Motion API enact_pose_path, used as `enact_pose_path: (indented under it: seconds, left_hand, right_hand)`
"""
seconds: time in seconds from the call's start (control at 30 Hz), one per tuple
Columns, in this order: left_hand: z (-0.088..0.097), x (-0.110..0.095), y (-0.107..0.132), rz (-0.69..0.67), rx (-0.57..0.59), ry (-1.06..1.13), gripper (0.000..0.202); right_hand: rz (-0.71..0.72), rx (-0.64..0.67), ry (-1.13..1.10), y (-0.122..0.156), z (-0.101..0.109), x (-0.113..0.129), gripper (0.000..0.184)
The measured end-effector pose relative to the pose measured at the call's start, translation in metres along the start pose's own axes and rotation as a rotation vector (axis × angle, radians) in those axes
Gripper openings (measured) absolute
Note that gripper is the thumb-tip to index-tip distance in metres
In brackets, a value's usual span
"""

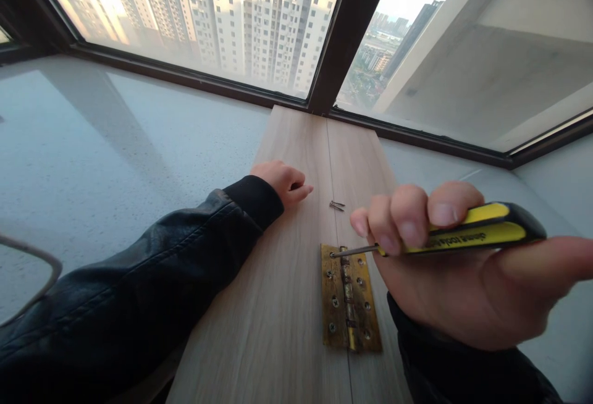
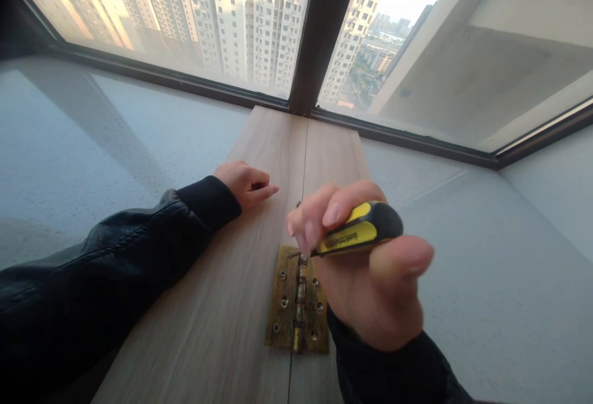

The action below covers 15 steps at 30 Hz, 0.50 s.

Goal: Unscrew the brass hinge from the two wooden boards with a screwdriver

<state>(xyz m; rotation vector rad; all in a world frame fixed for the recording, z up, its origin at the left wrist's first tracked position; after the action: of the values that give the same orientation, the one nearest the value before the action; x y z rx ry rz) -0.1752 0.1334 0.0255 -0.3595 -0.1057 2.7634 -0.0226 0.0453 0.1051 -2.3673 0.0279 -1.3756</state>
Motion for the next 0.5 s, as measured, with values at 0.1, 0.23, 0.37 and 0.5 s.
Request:
enact_pose_path:
  seconds: [0.1, 0.23, 0.37, 0.5]
  left_hand:
    - [0.000, 0.000, 0.000, -0.003, 0.004, 0.002, 0.041]
    - [0.000, 0.000, -0.001, 0.001, 0.009, -0.005, 0.041]
    - [-0.001, 0.000, -0.001, 0.006, 0.008, -0.009, 0.041]
    - [-0.002, -0.001, -0.001, 0.008, 0.013, -0.007, 0.040]
  right_hand:
    - [0.052, -0.134, -0.008, 0.001, 0.004, -0.003, 0.037]
    - [0.100, -0.162, 0.000, 0.002, 0.010, -0.003, 0.032]
    - [0.153, -0.081, 0.037, 0.001, 0.006, 0.000, 0.034]
    - [0.020, 0.064, -0.083, 0.000, -0.003, -0.009, 0.035]
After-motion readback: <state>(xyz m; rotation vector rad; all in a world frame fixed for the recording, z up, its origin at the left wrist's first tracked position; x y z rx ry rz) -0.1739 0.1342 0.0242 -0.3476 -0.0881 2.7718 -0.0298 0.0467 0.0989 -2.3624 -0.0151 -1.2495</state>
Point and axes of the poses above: each hand's wrist, its own y-axis away from the middle knuckle, its own z-axis out of the back of the hand, x = y × z, the point moved 4 cm from there along -y, towards the middle knuckle, and after that the axes turned 9 degrees about -y, right-handed, at the moved point
